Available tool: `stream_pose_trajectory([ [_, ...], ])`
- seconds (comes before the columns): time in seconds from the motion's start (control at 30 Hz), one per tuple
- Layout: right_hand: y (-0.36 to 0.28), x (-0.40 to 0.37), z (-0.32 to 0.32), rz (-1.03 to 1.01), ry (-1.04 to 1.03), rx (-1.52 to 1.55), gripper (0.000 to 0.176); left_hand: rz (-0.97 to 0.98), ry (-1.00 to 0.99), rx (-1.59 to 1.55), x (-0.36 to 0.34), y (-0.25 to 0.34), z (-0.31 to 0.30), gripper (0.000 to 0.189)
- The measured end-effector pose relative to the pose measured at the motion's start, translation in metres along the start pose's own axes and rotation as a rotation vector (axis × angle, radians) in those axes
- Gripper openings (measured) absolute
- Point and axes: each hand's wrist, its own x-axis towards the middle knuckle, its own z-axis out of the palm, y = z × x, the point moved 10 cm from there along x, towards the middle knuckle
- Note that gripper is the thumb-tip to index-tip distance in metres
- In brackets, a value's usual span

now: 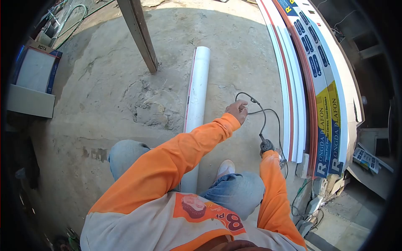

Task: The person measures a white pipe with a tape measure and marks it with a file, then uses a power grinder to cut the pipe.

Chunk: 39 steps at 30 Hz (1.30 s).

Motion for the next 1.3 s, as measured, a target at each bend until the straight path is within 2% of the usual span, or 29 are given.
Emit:
stream_pose_trajectory([
  [0.13, -0.068, -0.054, 0.026, -0.161, -0.169, -0.144, 0.05, -0.017, 0.035, -0.188, 0.008, 0.04, -0.012, 0.032],
  [0.2, -0.11, -0.079, 0.057, -0.271, -0.277, -0.237, 0.051, 0.044, 0.065, -0.223, 0.011, 0.074, -0.019, 0.032],
  [0.3, -0.168, -0.114, 0.12, -0.546, -0.496, -0.414, 0.051, 0.069, -0.048, -0.261, 0.012, 0.112, -0.017, 0.043],
  [0.37, -0.118, -0.243, 0.212, -0.344, -0.72, -0.45, 0.049, 0.06, -0.243, -0.027, 0.014, 0.123, 0.009, 0.063],
  [0.43, -0.126, -0.277, 0.257, -0.53, -0.688, -0.502, 0.046, 0.108, -0.434, 0.054, 0.01, 0.132, 0.032, 0.082],
  [0.47, -0.144, -0.285, 0.276, -0.751, -0.603, -0.598, 0.047, 0.169, -0.471, 0.013, 0.004, 0.14, 0.037, 0.089],
  [0.5, -0.159, -0.295, 0.297, -0.972, -0.514, -0.687, 0.049, 0.174, -0.469, 0.003, 0.002, 0.144, 0.041, 0.089],
  [0.57, -0.136, -0.343, 0.333, -1.286, -0.345, -0.75, 0.057, 0.239, -0.409, -0.184, 0.006, 0.158, 0.035, 0.091],
  [0.63, -0.096, -0.376, 0.358, -1.288, -0.385, -0.741, 0.063, 0.231, -0.416, -0.347, 0.011, 0.165, 0.008, 0.092],
  [0.67, -0.084, -0.379, 0.364, -1.26, -0.325, -0.766, 0.064, 0.2, -0.443, -0.449, 0.013, 0.167, -0.009, 0.093],
  [0.73, -0.066, -0.384, 0.374, -1.215, -0.209, -0.844, 0.066, 0.167, -0.485, -0.465, 0.01, 0.17, -0.039, 0.094],
  [0.83, -0.041, -0.39, 0.386, -1.186, -0.295, -0.862, 0.069, 0.16, -0.601, -0.433, 0.011, 0.16, -0.056, 0.088],
  [0.87, -0.035, -0.373, 0.396, -1.079, -0.509, -0.852, 0.065, 0.164, -0.744, -0.584, 0.004, 0.161, -0.056, 0.083],
  [0.9, -0.041, -0.362, 0.394, -1.075, -0.5, -0.85, 0.065, 0.163, -0.888, -0.739, -0.004, 0.162, -0.055, 0.078],
  [0.93, -0.02, -0.359, 0.403, -0.821, -0.696, -0.772, 0.062, 0.166, -1.017, -0.907, -0.011, 0.157, -0.051, 0.068],
  [0.97, 0.007, -0.37, 0.414, -0.563, -0.874, -0.68, 0.059, 0.158, -1.026, -0.909, -0.01, 0.145, -0.046, 0.068],
  [1.03, 0.016, -0.367, 0.415, -0.568, -0.768, -0.552, 0.055, 0.042, -1.214, -1.122, -0.021, 0.132, -0.038, 0.067],
  [1.1, 0.028, -0.344, 0.424, -0.48, -0.847, -0.738, 0.053, 0.029, -1.224, -1.179, -0.021, 0.124, -0.045, 0.064],
  [1.13, 0.032, -0.335, 0.427, -0.508, -0.754, -0.81, 0.052, -0.003, -1.202, -1.211, -0.018, 0.117, -0.048, 0.065],
  [1.23, 0.055, -0.33, 0.434, -0.578, -0.627, -0.76, 0.051, -0.05, -1.153, -1.249, -0.006, 0.096, -0.062, 0.064],
  [1.27, 0.064, -0.325, 0.443, -0.554, -0.716, -0.705, 0.055, -0.105, -1.151, -1.295, -0.003, 0.091, -0.071, 0.064],
  [1.3, 0.07, -0.321, 0.447, -0.556, -0.716, -0.709, 0.055, -0.157, -1.145, -1.338, 0.0, 0.086, -0.081, 0.064],
])
